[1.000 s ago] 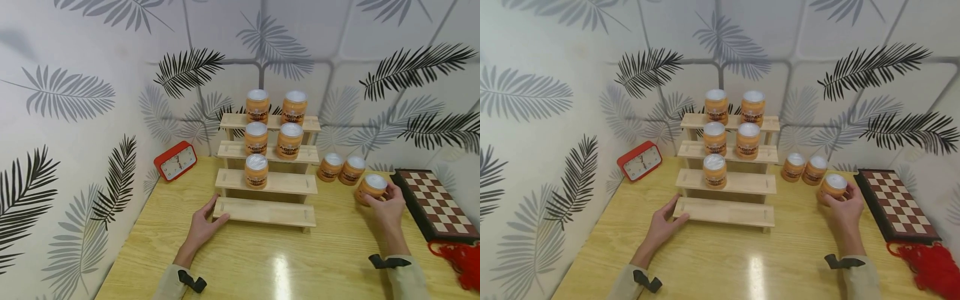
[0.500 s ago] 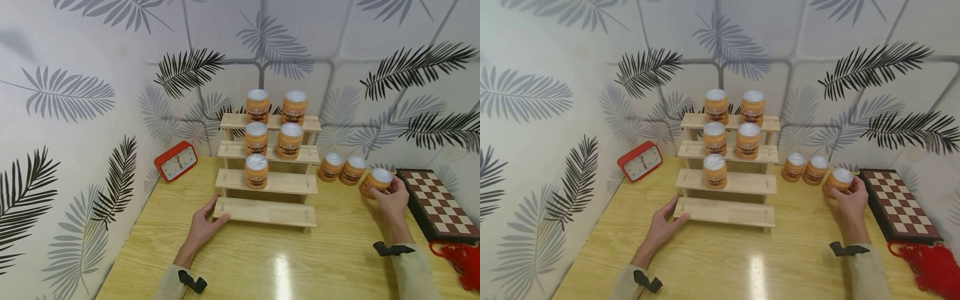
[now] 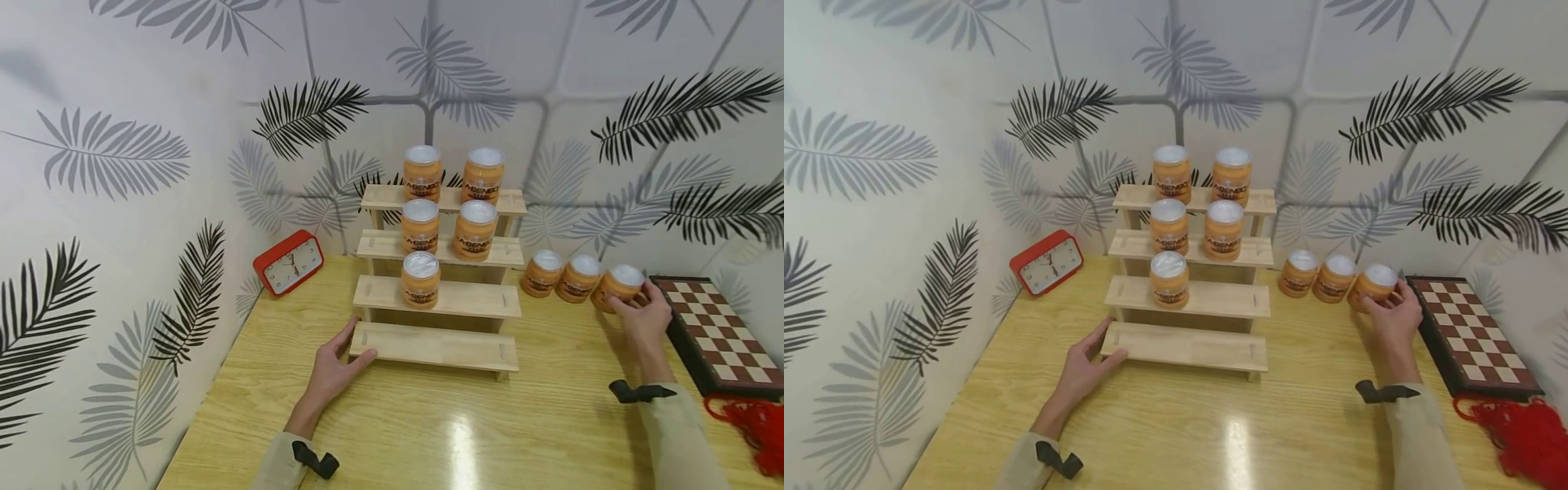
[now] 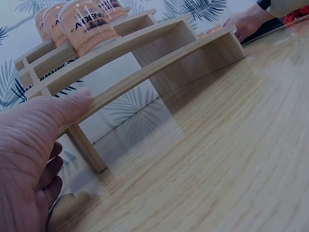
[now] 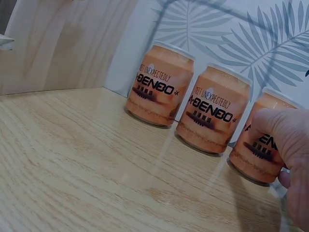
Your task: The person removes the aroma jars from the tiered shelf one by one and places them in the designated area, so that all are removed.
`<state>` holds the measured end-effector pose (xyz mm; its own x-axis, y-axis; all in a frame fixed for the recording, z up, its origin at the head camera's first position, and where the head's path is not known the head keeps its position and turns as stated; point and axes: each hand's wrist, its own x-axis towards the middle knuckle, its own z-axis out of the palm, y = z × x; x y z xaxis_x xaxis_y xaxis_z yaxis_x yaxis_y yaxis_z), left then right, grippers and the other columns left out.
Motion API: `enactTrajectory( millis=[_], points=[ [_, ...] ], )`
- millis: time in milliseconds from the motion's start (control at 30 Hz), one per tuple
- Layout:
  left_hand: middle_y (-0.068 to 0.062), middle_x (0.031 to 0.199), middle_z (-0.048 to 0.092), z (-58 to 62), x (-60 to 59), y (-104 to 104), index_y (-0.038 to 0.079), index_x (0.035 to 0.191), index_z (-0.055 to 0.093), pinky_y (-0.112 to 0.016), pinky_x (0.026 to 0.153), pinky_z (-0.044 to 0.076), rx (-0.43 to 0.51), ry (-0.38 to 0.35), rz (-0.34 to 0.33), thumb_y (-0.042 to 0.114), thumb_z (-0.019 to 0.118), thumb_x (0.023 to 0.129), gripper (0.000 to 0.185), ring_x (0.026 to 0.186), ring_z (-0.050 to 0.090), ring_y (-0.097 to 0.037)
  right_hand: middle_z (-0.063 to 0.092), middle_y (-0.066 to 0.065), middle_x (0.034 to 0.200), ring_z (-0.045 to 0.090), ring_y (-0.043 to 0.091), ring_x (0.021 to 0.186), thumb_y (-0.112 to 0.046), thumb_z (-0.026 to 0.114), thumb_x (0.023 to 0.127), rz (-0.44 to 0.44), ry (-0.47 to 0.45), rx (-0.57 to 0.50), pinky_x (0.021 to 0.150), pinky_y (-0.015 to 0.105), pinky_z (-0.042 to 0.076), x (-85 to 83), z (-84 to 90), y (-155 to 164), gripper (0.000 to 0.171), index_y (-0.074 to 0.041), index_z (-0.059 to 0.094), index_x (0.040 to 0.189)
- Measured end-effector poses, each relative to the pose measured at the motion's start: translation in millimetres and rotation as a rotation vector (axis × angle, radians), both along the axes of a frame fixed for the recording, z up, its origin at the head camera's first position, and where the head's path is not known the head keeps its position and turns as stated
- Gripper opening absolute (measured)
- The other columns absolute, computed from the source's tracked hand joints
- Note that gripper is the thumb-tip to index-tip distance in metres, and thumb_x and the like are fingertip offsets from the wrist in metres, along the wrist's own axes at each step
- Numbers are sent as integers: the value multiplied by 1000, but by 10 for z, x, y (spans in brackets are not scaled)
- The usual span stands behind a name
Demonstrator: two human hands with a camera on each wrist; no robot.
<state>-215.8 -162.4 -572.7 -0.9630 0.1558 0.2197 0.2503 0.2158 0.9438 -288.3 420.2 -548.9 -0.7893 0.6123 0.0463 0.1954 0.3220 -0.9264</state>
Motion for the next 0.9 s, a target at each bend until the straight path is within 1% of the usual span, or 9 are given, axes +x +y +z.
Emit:
enactTrajectory(
  millis=[67, 167, 267, 533, 667, 900],
  points=[
    [-12, 164, 40, -3, -4, -1, 5, 160, 40, -49, 122, 30, 2, 3, 2, 17, 81, 95, 78, 151, 36, -24, 46, 10, 159, 52, 23, 142, -10, 75, 93, 1, 14, -10, 105, 21, 50, -18, -2, 9, 77, -18, 42, 162],
    [-10, 163, 41, 1, -8, -2, 7, 161, 41, -49, 122, 30, 7, 5, 3, 16, 81, 94, 78, 151, 37, -24, 44, 10, 162, 48, 23, 145, -10, 74, 94, 8, 21, -15, 112, 29, 47, -36, 3, 14, 76, -17, 41, 162],
    [-9, 163, 41, 8, -9, -2, 9, 161, 41, -48, 123, 30, 7, 2, 3, 17, 81, 94, 78, 151, 36, -23, 44, 10, 163, 46, 24, 147, -9, 73, 95, 12, 23, -21, 115, 34, 45, -53, 13, 12, 75, -16, 41, 162],
    [-8, 163, 41, 14, 4, -6, 7, 161, 40, -45, 123, 30, -2, -14, 4, 18, 81, 94, 79, 151, 37, -22, 43, 11, 163, 45, 25, 148, -10, 72, 96, 21, 14, -9, 116, 35, 44, -77, 35, -1, 74, -16, 40, 163],
    [-8, 163, 41, 4, -4, -3, 5, 161, 39, -44, 123, 30, -5, -12, 2, 18, 81, 95, 79, 151, 36, -22, 43, 10, 164, 44, 24, 148, -11, 72, 97, 22, 21, -19, 117, 36, 43, -36, 66, -13, 73, -17, 41, 163],
    [-7, 163, 42, -6, -6, -9, 9, 161, 40, -44, 122, 31, -10, -15, 11, 19, 81, 94, 79, 151, 37, -21, 37, 5, 168, 39, 23, 151, -18, 71, 99, 88, 57, 22, 121, 39, 39, 108, 148, -50, 75, -23, 35, 165]
  ],
)
